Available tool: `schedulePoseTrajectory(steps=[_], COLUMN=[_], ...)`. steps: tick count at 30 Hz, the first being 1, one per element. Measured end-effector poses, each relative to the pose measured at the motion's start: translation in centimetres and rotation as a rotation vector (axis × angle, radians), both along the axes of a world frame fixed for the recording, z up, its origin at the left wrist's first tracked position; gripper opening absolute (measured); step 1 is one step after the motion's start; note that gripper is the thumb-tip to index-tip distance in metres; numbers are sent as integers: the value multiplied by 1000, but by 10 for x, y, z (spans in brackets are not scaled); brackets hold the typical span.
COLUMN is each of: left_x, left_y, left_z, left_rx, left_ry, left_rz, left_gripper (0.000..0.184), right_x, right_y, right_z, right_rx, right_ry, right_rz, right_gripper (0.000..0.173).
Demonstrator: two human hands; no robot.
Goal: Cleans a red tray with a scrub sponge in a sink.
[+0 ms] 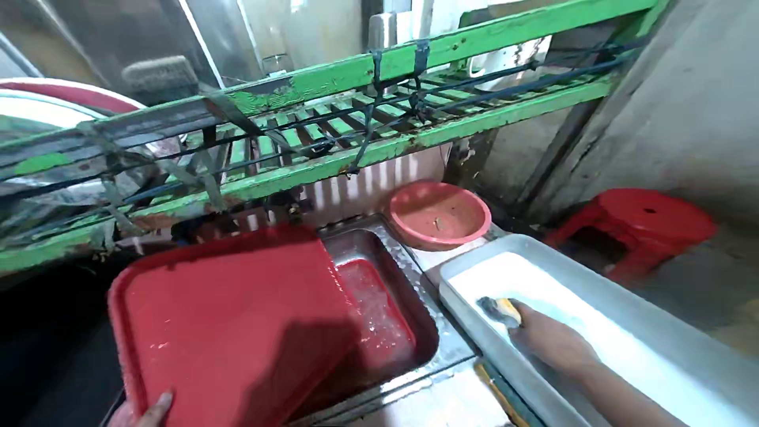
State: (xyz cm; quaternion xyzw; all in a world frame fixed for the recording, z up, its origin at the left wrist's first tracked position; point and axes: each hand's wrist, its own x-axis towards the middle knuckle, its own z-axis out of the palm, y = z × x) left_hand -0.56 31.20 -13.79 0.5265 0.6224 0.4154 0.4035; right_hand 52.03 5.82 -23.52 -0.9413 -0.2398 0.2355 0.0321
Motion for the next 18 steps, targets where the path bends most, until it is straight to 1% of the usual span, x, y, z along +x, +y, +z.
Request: schedulePoseTrajectory(steps=[2,4,6,7,9,11,12,13,15,16,18], left_x=[15,36,54,62,74,74,71,68,64,63,62], left_y=[5,16,34,42,55,67,77,86,93,94,93], left_z=[-18,-42,-69,-81,-102,-122,-136,-151,-169,-174,-183], left_rx=[-73,-148,-238,-281,-341,-393,-406,-405,-412,-412,-412], left_ry=[-48,-64,-73,-84,-102,-23,34,81,162,185,161], left_rz=[-43,-79,-123,-150,-189,-263,-302,-335,-380,-387,-375], left_gripper=[31,33,34,33,30,39,44,48,58,61,68], right_x=[11,23,28,24,4,-26,-42,-57,-88,-103,-129], right_y=[-7,-13,-14,-9,15,49,68,88,126,144,175], right_z=[-6,-5,10,28,71,106,118,124,127,124,112], right_rx=[105,318,527,622,790,939,1004,1048,1102,1128,1135], right_ry=[21,53,85,120,209,300,345,396,498,543,617], right_rz=[-48,-160,-268,-319,-363,-329,-296,-258,-188,-159,-116], right_gripper=[62,59,55,53,42,32,29,29,31,33,37])
